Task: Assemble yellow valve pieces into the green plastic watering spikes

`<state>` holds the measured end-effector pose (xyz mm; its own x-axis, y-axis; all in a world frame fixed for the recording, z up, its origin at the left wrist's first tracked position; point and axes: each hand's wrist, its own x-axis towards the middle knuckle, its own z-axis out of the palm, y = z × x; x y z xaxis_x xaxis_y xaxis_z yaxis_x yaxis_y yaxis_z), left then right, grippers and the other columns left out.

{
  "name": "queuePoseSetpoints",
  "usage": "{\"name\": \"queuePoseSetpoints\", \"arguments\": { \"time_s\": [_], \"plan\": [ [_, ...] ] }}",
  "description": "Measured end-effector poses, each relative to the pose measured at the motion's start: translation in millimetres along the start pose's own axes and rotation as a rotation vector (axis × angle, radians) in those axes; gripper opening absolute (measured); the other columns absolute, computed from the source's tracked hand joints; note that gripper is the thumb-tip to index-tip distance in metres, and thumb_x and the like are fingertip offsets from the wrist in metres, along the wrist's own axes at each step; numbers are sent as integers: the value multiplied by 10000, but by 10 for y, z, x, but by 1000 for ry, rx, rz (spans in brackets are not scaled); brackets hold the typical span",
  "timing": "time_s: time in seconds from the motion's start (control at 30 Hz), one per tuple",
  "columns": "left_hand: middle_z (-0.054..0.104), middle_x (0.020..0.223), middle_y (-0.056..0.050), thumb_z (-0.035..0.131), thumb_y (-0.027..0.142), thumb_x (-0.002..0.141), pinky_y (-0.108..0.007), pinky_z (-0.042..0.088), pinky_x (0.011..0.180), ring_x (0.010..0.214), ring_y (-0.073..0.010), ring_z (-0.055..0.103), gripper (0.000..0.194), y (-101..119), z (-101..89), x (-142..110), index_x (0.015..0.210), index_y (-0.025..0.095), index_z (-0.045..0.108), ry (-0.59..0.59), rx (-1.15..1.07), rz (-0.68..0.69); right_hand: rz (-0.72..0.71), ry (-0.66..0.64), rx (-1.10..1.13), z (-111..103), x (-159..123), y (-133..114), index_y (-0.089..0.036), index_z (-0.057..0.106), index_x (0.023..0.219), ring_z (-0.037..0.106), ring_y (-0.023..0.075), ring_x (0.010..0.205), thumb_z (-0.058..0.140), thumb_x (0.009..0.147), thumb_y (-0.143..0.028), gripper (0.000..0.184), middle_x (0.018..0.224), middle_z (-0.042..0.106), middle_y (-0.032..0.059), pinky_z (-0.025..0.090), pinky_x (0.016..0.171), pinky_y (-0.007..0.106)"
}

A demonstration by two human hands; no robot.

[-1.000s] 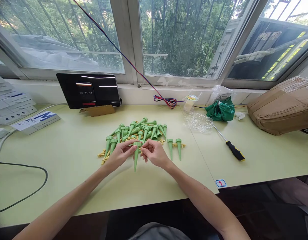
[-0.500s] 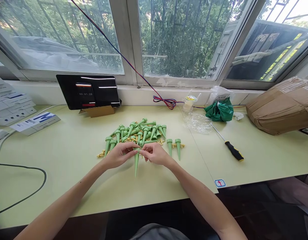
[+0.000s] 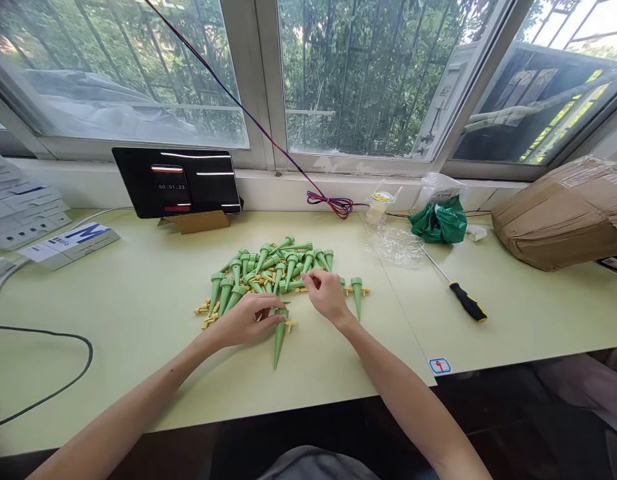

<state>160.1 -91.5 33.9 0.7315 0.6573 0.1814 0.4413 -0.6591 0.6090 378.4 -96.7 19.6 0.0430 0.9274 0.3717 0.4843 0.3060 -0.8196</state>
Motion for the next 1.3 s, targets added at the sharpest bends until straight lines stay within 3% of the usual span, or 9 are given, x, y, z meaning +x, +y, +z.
{"name": "queuePoseSetpoints", "arguments": {
  "time_s": [0.2,0.4,0.7,0.87,1.3],
  "plan": [
    [651,859,-43,545,365,936,-274,415,635,633,-137,527,245,-6,11,-4,986,187,705,-41,65,-36,-37,-24,-40,38,-29,-21,-192,416,596,297,99,493,506,937,-489,461,517,354,-48,248,499,253],
    [648,856,-35,570,385,927,-261,415,619,621,-126,523,243,-31,-19,9,987,191,704,-1,49,-26,-42,-41,-65,37,-36,-25,-194,466,627,333,104,484,518,935,-386,366,521,394,-47,274,499,244],
    [602,730,-5,538,292,947,-240,363,553,541,-93,454,212,-100,-96,22,844,173,680,268,97,-15,-26,-141,-295,63,-48,64,-186,695,845,536,145,563,613,876,-233,99,602,617,-7,394,606,247],
    [591,678,4,537,248,937,-239,355,548,540,-97,442,213,-113,-118,51,784,170,662,395,115,-33,-4,-217,-442,79,-60,30,-201,741,988,592,169,618,620,877,-219,165,655,676,12,421,679,265],
    [599,696,-1,537,237,932,-238,359,550,552,-101,454,198,-106,-82,48,790,180,662,359,84,-28,-101,-298,-491,127,-88,53,-212,709,856,597,162,657,559,918,-203,162,711,690,12,370,630,243]
  ]
}}
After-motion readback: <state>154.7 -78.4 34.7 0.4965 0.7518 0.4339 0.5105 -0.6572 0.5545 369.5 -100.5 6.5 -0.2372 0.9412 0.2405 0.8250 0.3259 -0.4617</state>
